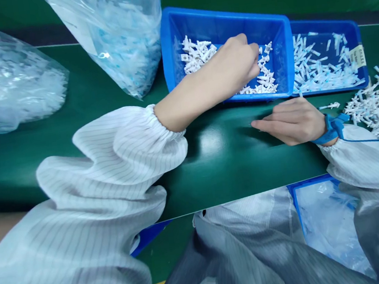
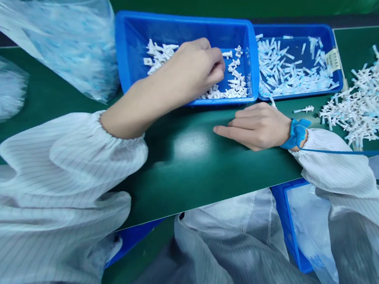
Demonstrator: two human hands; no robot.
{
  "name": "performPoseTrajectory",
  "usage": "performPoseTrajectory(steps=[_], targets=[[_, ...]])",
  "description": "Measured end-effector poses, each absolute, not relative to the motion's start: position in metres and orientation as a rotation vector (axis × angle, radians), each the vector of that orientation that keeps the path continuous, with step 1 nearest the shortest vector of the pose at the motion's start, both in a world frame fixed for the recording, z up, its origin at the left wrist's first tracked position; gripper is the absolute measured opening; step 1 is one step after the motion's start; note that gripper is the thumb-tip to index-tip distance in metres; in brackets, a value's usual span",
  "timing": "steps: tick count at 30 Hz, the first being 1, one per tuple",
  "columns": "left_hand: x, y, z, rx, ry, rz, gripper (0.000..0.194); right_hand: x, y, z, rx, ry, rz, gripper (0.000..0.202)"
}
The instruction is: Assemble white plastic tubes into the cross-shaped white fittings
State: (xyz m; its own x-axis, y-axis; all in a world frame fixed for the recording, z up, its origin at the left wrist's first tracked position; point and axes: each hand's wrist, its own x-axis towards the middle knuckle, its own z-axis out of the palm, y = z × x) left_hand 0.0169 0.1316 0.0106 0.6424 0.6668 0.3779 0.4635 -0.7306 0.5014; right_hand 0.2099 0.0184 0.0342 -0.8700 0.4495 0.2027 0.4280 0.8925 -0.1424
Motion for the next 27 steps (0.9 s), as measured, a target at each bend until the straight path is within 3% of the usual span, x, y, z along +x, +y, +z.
performPoseTrajectory(steps=[7,12,21,27], targets=[[0.022,0.119,0.04,2.523,1.096,0.604,0.023,0.208,0.023,0.029,-0.876,-2.804,0.23,0.037],[0.023,0.098,0.063,2.588,1.029,0.666,0.023,0.208,0.026,0.03,-0.898,-2.772,0.456,0.035],[0.038,0.042,0.055,2.656,0.63,0.598,0.051,0.242,0.043,0.065,-0.858,-2.597,1.544,0.028],[0.037,0.038,0.021,2.525,0.608,0.517,0.029,0.255,0.045,0.071,-1.008,-2.515,1.9,0.037]])
